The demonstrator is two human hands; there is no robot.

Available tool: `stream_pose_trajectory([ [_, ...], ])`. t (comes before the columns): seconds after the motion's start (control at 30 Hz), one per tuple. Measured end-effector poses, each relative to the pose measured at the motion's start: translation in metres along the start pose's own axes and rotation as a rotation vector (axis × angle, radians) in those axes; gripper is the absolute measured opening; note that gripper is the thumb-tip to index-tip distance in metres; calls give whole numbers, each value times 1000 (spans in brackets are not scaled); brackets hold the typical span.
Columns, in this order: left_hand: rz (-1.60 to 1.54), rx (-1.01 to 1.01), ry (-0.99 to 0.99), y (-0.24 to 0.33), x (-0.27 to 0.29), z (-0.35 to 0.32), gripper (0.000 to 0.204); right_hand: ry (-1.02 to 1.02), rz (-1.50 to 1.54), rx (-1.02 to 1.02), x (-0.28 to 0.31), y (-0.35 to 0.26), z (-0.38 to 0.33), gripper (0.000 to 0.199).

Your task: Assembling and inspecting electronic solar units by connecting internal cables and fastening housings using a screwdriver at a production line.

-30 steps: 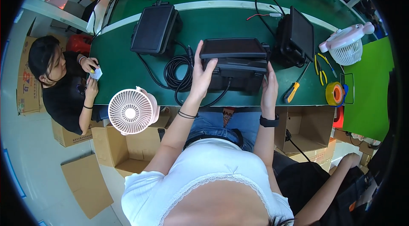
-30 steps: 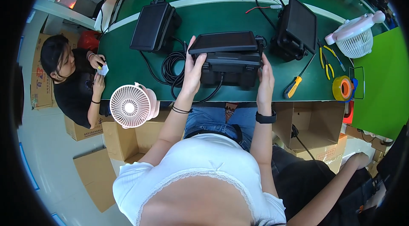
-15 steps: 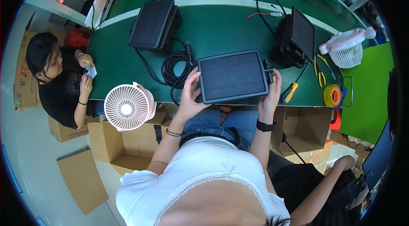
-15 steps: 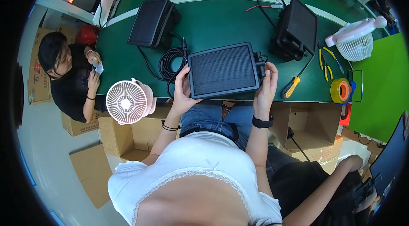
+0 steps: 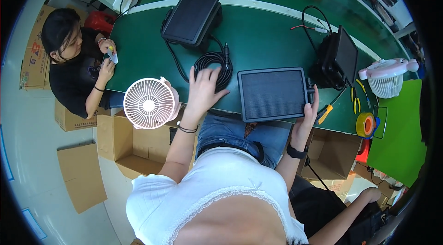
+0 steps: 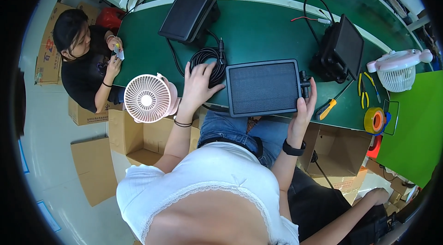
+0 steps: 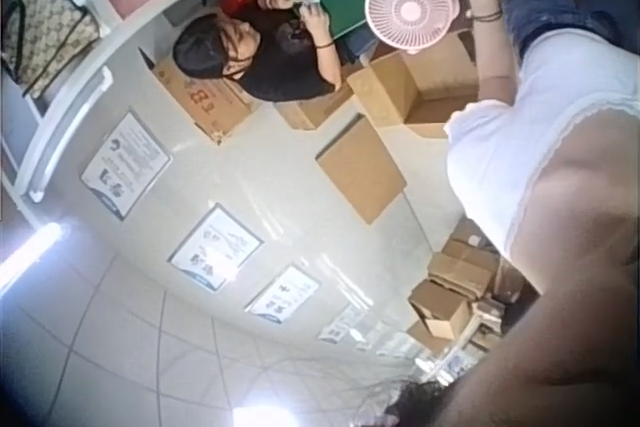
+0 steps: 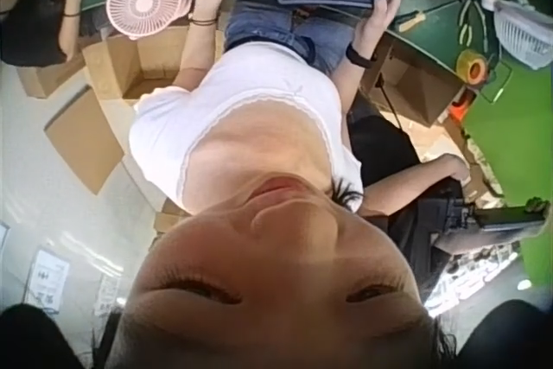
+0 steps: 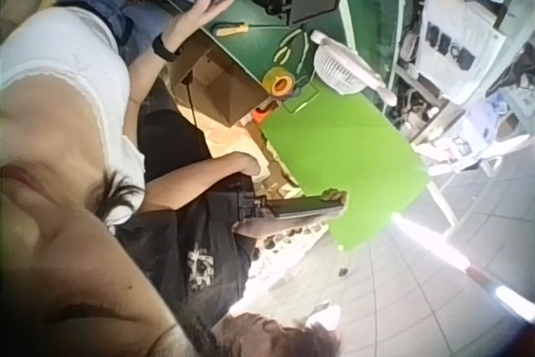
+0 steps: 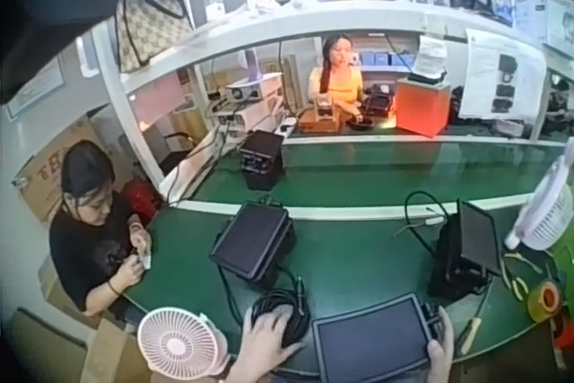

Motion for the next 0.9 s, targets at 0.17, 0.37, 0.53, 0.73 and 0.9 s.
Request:
stream_pose_trajectory([
  [0.17, -120, 111, 258, 1, 3, -11, 50, 15, 39, -57, 0, 6, -3, 74],
  [0.37, -485, -88, 616, 29, 74, -13, 54, -6, 98, 10, -3, 11, 2, 82],
  [0.53, -417, -509, 81, 106, 84, 21, 62, -100, 82, 68, -18, 16, 8, 83],
  [0.73, -248, -529, 19, 104, 74, 7, 73, -17, -49, 32, 5, 26, -9, 63],
  [0.9, -414, -414, 132, 82, 44, -4, 67, -9, -74, -153, -7, 55, -22, 55],
])
Point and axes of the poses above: each hand's wrist, its own z-axis towards the middle knuckle, its own x-axis out of the back of the hand, y = z × x, the point moved 5 cm from there along z, towards the middle knuckle, and after that the axes turned 4 degrees about -x, right-handed, at the moved point
